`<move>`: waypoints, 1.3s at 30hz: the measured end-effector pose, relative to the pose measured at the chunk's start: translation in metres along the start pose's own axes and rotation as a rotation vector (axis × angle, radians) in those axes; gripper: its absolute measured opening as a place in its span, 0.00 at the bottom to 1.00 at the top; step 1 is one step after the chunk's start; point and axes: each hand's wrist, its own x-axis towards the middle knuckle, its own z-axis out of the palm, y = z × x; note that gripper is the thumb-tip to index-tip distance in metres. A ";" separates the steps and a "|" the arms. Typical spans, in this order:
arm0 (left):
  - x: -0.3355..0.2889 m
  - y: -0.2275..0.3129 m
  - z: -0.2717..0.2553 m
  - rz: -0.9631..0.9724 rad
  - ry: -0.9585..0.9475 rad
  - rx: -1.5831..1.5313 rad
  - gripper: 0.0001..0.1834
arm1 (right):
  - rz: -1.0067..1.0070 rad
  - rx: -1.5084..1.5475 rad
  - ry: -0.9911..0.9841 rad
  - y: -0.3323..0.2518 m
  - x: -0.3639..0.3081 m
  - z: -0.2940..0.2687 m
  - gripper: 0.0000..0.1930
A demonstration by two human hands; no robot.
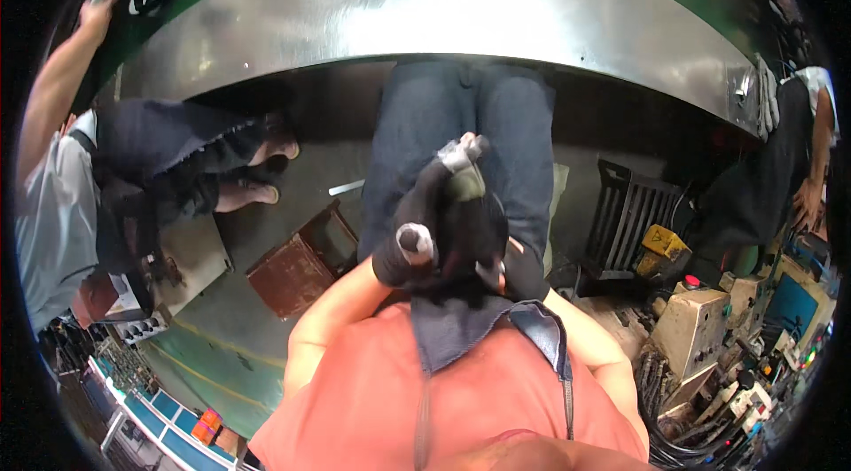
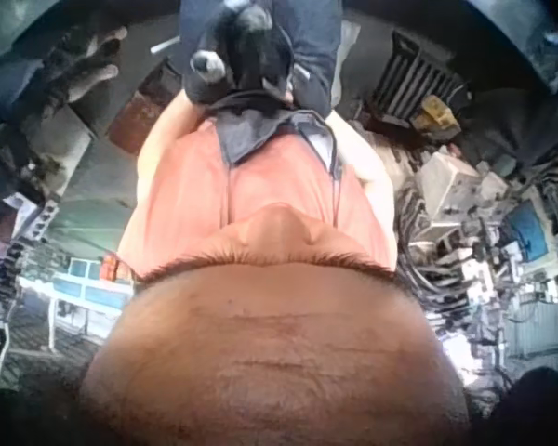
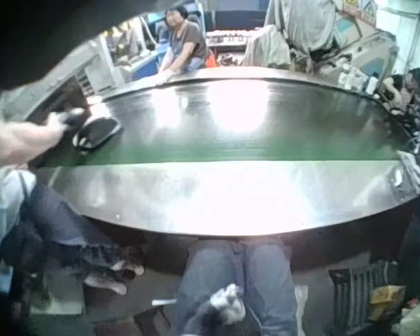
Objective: The person scrapes the soles of black shoes using a metal scraper while seated at a curved metal workbench. They repeatedly pick up shoes from the bench, scrape the soles, and place them back down. Another person is visible nearby working on similar items.
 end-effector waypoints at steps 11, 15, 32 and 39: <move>-0.036 -0.039 0.001 -0.316 0.238 -0.236 0.37 | -0.100 0.052 -0.168 0.045 -0.069 0.025 0.19; -0.018 -0.105 -0.035 -0.216 0.004 -0.712 0.46 | 0.016 0.129 -0.140 0.016 -0.015 -0.002 0.12; -0.036 -0.103 0.006 -0.204 0.200 0.764 0.42 | 0.882 0.969 -0.088 0.070 0.071 -0.056 0.27; -0.039 -0.101 0.027 -0.181 0.144 0.994 0.44 | 0.523 0.072 -0.501 0.072 0.062 -0.099 0.21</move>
